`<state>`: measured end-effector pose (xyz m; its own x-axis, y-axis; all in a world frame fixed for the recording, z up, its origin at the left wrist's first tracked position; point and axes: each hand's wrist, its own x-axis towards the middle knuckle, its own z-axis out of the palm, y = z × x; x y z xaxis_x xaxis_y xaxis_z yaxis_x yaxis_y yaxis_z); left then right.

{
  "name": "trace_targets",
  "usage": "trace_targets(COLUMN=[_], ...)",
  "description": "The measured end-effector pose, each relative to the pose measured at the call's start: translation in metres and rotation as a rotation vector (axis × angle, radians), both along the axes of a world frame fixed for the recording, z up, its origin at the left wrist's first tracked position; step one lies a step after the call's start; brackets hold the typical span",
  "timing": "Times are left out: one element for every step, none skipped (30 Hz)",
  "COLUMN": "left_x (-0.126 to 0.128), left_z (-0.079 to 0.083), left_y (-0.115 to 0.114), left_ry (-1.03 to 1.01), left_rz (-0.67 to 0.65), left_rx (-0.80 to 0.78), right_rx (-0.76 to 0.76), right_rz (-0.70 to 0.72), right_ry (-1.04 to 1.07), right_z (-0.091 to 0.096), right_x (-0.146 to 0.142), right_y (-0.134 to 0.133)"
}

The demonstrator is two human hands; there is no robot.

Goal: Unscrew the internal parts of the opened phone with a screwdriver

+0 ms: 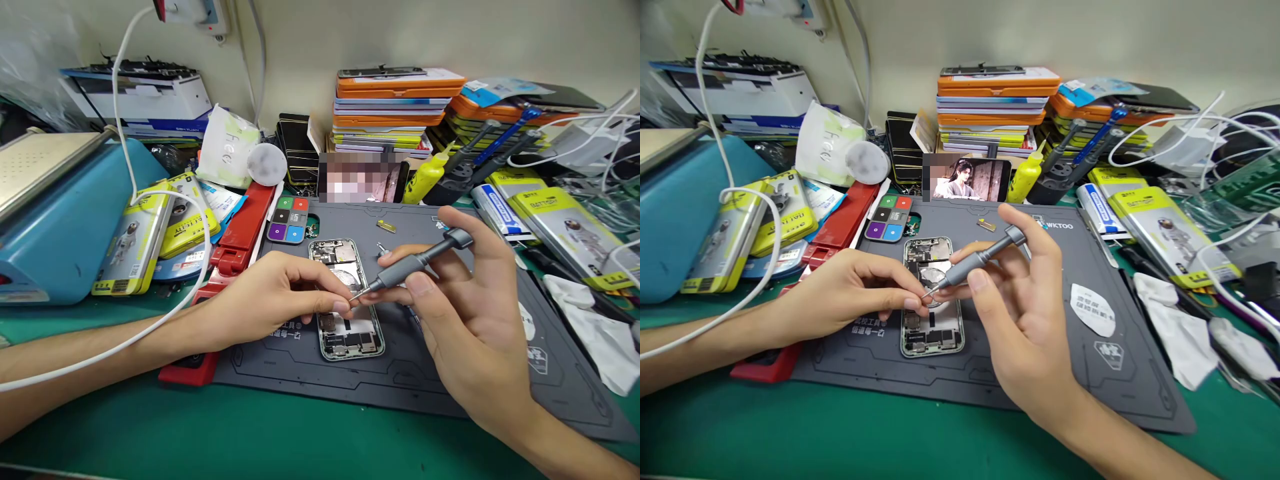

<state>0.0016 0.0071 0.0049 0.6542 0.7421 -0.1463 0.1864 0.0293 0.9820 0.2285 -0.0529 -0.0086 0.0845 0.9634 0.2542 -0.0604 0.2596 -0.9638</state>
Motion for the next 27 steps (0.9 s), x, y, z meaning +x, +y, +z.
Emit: trace_targets(left_x=[0.0,0.0001,0.0002,0.0003,0.0004,0.0005,0.0005,0.0004,0.0003,0.0002,0.0,-0.0002,-0.0004,-0.0007,-0.0009,-0.001,-0.0011,-0.0012,-0.0011,-0.001,-0.0008,-0.0005,-0.0002,0.0002,0.0005,0.0008,0.0012], left_z=[0.0001,0.0002,0.0002,0.0002,0.0002,0.0001,0.0001,0.0,-0.0001,-0.0002,-0.0004,-0.0007,-0.0011,-0.0014,-0.0018,-0.002,-0.0021,-0.0021,-0.0019,-0.0016,-0.0012,-0.0008,-0.0005,-0.0002,0.0,0.0001,0.0001], left_y=[0.0001,0.0,-0.0001,-0.0003,-0.0005,-0.0008,-0.001,-0.0012,-0.0013,-0.0014,-0.0014,-0.0013,-0.0011,-0.001,-0.0009,-0.0009,-0.001,-0.0012,-0.0014,-0.0017,-0.0019,-0.0021,-0.0023,-0.0023,-0.0024,-0.0024,-0.0023], left_ry=[-0.008,-0.013,-0.013,-0.012,-0.01,-0.008,-0.008,-0.008,-0.011,-0.012,-0.011,-0.01,-0.005,0.002,0.011,0.02,0.026,0.03,0.032,0.031,0.03,0.027,0.025,0.024,0.022,0.02,0.02], left_rz=[-0.002,-0.004,-0.007,-0.009,-0.012,-0.015,-0.016,-0.015,-0.012,-0.008,-0.006,-0.003,-0.004,-0.004,-0.004,-0.002,-0.001,-0.001,0.0,0.001,0.005,0.01,0.013,0.016,0.017,0.017,0.019], left_rx=[-0.003,-0.005,-0.006,-0.008,-0.01,-0.013,-0.016,-0.021,-0.027,-0.032,-0.036,-0.037,-0.033,-0.028,-0.021,-0.016,-0.012,-0.01,-0.006,-0.002,0.005,0.011,0.016,0.015,0.01,0.001,-0.009], right_rx=[-0.015,-0.031,-0.047,-0.058,-0.068,-0.075,-0.081,-0.085,-0.089,-0.094,-0.098,-0.101,-0.105,-0.107,-0.109,-0.11,-0.112,-0.113,-0.116,-0.117,-0.118,-0.119,-0.118,-0.116,-0.114,-0.111,-0.106], right_rz=[0.003,0.01,0.02,0.03,0.042,0.052,0.062,0.07,0.075,0.078,0.078,0.076,0.074,0.07,0.067,0.065,0.064,0.063,0.063,0.061,0.056,0.05,0.043,0.037,0.034,0.032,0.03], right_ry=[0.018,0.038,0.056,0.072,0.085,0.097,0.107,0.115,0.119,0.12,0.12,0.119,0.117,0.115,0.113,0.11,0.107,0.106,0.107,0.109,0.111,0.112,0.114,0.115,0.116,0.115,0.114], right_z=[0.0004,0.0008,0.0011,0.0014,0.0014,0.0013,0.0009,0.0004,-0.0002,-0.0008,-0.0013,-0.0016,-0.0018,-0.0017,-0.0016,-0.0013,-0.001,-0.0007,-0.0004,-0.0002,0.0,0.0001,0.0002,0.0002,0.0002,0.0002,0.0002], right_x=[0.0005,0.0011,0.0018,0.0023,0.0029,0.0034,0.0039,0.0043,0.0048,0.0052,0.0056,0.0058,0.006,0.0061,0.0061,0.006,0.0057,0.0055,0.0053,0.0051,0.005,0.005,0.005,0.0051,0.0051,0.0051,0.005], right_y=[0.0009,0.0019,0.0028,0.0036,0.0044,0.0051,0.0058,0.0066,0.0073,0.008,0.0086,0.0091,0.0094,0.0095,0.0095,0.0094,0.0091,0.0089,0.0087,0.0085,0.0084,0.0085,0.0086,0.0087,0.0088,0.0089,0.0089])
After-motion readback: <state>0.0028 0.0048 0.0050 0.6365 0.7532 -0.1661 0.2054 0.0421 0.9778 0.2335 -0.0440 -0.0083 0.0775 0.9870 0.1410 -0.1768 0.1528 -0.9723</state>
